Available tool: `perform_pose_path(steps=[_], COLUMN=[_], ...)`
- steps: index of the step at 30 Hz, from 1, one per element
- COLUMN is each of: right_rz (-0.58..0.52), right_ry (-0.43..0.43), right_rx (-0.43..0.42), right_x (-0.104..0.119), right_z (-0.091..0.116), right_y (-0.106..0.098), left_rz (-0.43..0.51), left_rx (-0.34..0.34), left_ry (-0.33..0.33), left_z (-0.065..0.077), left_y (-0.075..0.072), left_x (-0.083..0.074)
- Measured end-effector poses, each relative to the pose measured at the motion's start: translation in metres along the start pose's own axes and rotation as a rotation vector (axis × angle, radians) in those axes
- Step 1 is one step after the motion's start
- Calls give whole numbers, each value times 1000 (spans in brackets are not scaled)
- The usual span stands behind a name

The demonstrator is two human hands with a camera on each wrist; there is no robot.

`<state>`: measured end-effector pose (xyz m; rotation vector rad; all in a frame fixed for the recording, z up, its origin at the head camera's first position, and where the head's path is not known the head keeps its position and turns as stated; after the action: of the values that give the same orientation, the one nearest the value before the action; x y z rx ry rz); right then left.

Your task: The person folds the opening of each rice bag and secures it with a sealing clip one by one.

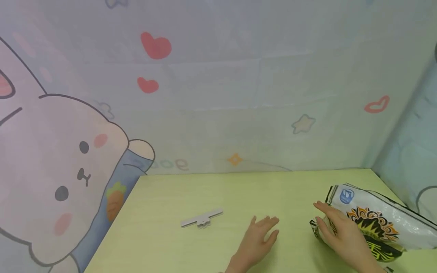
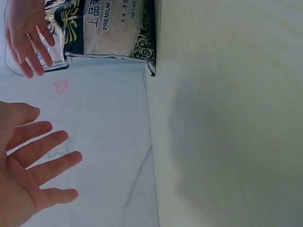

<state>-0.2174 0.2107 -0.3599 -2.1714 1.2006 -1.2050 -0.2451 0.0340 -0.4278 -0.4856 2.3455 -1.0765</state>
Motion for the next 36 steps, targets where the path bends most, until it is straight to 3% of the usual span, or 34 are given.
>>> perform_pose_path(steps=[8, 14, 20, 27, 31, 34, 36], right_rz=[-48, -28, -29, -53, -30, -26, -19], right_ry=[-1, -69, -107, -139, -128, -123, -114], right_rx=[-107, -206, -265, -331, -357, -388, -405], right_x=[-7, -3, -1, -4, -4, -4, -5], right_z=[-2, -3, -4, -5, -8, -9, -11], right_y=[-22, -36, -46, -52, -56, -60, -63], left_rz=[-37, 23, 156, 326, 417, 483, 545], left_rx=[-92, -125, -202, -424, -536, -550, -509], left_ry=[91, 40, -23, -82, -79, -76, -113], left_z=[-11, -16, -18, -22, -28, -35, -40], left_y=[-7, -1, 5, 10, 15, 22, 29], left_x=[-13, -12, -11, -9, -9, -12, -13])
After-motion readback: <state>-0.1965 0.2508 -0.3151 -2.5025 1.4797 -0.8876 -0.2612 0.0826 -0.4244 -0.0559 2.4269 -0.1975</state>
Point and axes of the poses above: each hand's wrist, its own z-axis away from the middle knuckle, its own y-axis out of the palm, x = y × z, the point moved 8 cm from there along -z, towards the middle knuckle, and after that the axes turned 13 degrees about y, right-handed, at the moved point
